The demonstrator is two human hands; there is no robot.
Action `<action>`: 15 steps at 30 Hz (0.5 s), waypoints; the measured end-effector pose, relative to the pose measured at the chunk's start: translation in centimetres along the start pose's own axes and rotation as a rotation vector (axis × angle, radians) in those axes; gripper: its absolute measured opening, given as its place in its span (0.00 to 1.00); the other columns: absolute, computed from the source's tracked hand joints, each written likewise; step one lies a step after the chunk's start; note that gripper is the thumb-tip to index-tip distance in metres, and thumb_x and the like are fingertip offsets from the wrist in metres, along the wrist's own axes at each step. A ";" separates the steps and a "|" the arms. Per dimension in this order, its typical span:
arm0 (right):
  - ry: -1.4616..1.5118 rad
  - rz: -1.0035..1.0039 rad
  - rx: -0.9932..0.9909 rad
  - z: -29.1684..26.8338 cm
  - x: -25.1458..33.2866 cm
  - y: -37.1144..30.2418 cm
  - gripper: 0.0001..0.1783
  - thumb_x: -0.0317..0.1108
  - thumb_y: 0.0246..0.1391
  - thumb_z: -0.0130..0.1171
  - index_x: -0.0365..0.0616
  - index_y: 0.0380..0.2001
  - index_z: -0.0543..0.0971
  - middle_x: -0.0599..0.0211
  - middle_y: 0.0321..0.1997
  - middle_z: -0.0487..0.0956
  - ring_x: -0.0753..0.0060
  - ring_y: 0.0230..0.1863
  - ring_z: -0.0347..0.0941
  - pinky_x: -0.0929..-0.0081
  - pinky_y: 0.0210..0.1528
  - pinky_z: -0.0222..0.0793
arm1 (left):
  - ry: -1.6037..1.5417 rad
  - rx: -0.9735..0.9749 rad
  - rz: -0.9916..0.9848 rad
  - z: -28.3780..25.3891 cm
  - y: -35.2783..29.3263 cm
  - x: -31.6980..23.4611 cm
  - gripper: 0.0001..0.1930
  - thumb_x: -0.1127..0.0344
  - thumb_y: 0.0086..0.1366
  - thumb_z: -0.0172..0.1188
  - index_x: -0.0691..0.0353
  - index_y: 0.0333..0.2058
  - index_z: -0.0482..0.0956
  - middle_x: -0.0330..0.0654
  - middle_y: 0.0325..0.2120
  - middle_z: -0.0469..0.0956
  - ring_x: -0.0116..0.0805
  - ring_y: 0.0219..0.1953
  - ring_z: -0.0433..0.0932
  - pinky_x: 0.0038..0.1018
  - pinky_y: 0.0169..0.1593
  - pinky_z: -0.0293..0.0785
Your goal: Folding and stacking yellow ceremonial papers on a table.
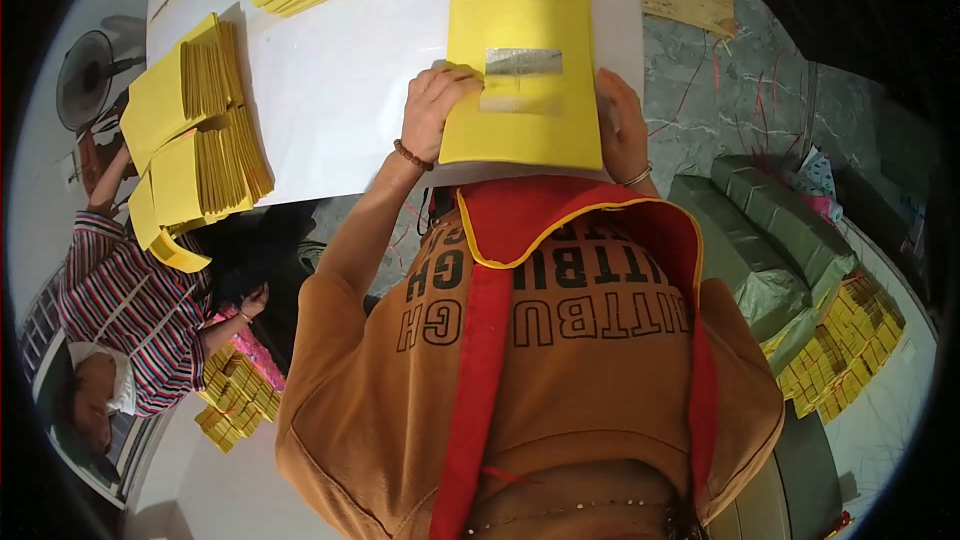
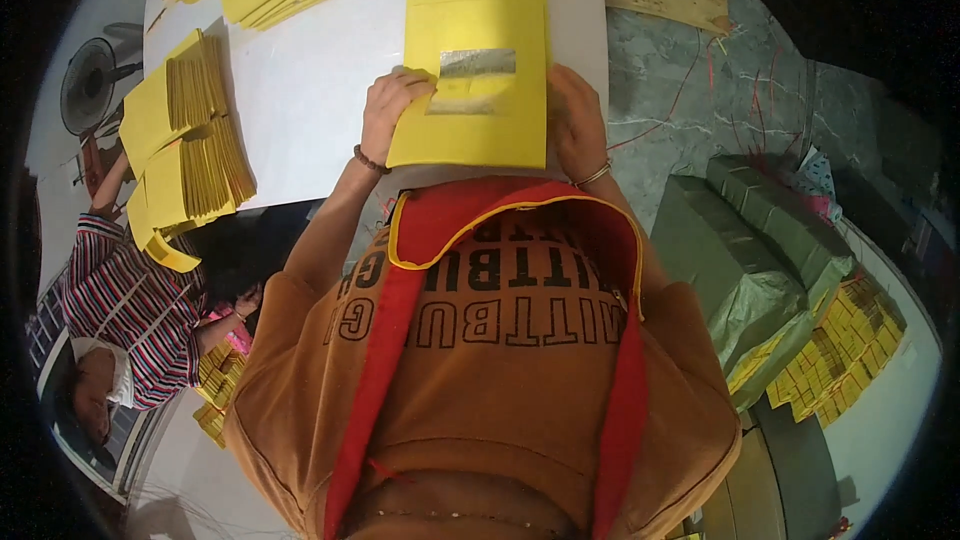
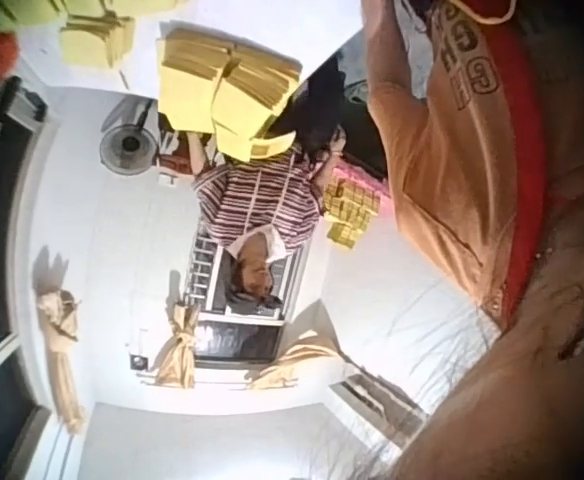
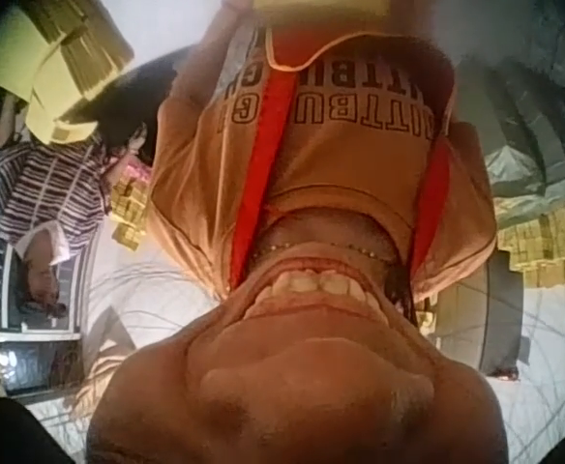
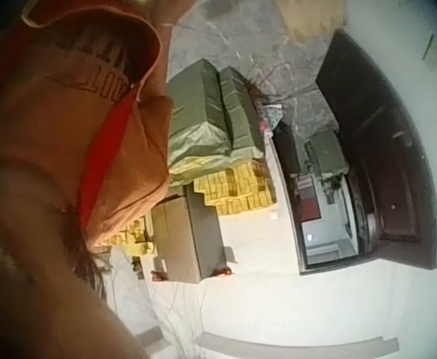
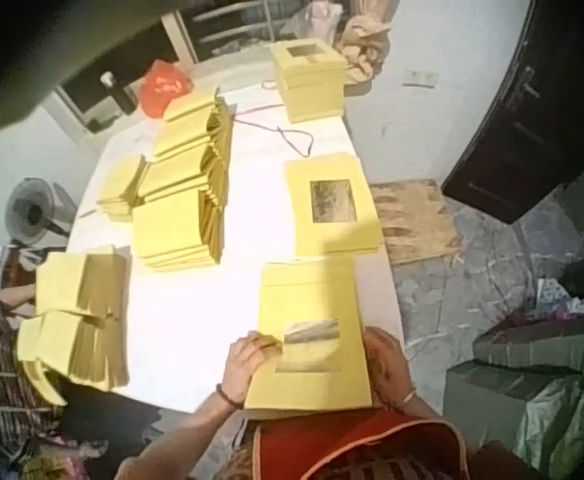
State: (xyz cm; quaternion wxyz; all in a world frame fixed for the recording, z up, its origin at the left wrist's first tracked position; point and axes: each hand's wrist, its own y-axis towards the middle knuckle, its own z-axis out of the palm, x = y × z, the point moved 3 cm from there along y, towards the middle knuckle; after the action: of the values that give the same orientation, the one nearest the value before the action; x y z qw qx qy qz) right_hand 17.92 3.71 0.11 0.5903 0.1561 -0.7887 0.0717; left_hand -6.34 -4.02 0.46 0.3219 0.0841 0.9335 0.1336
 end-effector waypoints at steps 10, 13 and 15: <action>-0.117 -0.017 0.250 1.6 -3.1 0.2 0.12 0.32 0.45 0.55 0.44 0.36 0.74 0.62 0.36 0.76 0.64 0.41 0.71 0.72 0.43 0.61 | -0.032 0.041 -0.052 0.0 0.2 0.0 0.11 0.65 0.54 0.51 0.61 0.36 0.74 0.44 0.34 0.72 0.44 0.39 0.66 0.33 0.44 0.61; 0.077 0.224 0.159 2.5 -2.9 1.2 0.14 0.37 0.46 0.56 0.42 0.36 0.74 0.62 0.30 0.77 0.69 0.30 0.73 0.75 0.33 0.65 | -0.138 -0.026 -0.196 0.1 1.2 0.1 0.10 0.65 0.57 0.50 0.63 0.33 0.74 0.45 0.27 0.71 0.44 0.34 0.65 0.33 0.40 0.61; 0.057 0.231 0.111 2.8 -2.7 1.9 0.15 0.38 0.46 0.56 0.41 0.36 0.73 0.62 0.28 0.76 0.72 0.27 0.72 0.77 0.29 0.65 | -0.193 -0.051 -0.245 0.4 1.4 0.7 0.09 0.65 0.58 0.50 0.65 0.31 0.73 0.46 0.24 0.69 0.44 0.31 0.64 0.34 0.38 0.61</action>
State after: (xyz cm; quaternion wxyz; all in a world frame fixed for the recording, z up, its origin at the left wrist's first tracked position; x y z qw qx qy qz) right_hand 15.42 5.08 -3.13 0.5909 0.0945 -0.7791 0.1870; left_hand -6.52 -2.43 0.20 0.4262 -0.0259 0.8977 0.1084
